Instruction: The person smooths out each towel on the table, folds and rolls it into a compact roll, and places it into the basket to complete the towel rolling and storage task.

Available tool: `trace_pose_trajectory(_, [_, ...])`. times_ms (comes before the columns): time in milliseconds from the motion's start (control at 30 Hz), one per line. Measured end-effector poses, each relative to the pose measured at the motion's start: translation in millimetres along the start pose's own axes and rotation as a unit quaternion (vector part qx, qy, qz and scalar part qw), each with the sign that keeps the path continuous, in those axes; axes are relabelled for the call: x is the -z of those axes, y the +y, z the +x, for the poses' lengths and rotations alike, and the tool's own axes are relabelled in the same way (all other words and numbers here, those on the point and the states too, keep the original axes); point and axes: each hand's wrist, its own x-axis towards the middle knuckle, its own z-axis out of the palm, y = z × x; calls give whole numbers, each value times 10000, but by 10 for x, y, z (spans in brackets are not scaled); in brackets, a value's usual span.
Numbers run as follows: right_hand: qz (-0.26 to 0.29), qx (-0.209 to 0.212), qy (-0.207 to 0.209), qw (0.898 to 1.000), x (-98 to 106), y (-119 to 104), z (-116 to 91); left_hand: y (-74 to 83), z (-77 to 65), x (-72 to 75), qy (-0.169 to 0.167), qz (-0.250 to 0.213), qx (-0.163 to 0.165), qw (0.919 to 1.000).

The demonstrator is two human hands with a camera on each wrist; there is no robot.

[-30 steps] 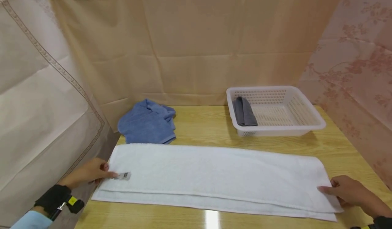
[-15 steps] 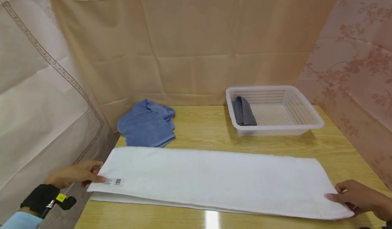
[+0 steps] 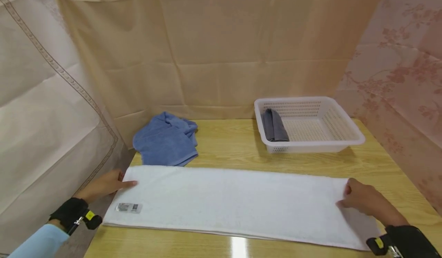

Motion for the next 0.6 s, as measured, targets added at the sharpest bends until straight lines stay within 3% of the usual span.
trace_pose_trajectory(67, [-94, 473, 212, 9986, -48, -274, 103, 18, 61, -39, 137, 36, -29, 9999])
trace_pose_trajectory(167, [-296, 1127, 438, 9922, -180, -680, 263, 11, 159, -80, 497, 547, -10, 9973])
trace_pose_trajectory(300, [-272, 1722, 208, 9845, -386, -1190, 438, -10, 267, -92, 843, 910, -137, 9922])
trace_pose_trajectory(467, [-24, 1931, -265, 9808, -568, -1607, 549, -18, 320, -98, 832, 440, -385, 9948])
trace_pose_trajectory(600, [167, 1774, -470, 9829, -598, -1768, 643, 41, 259, 17, 773, 119, -759, 9940])
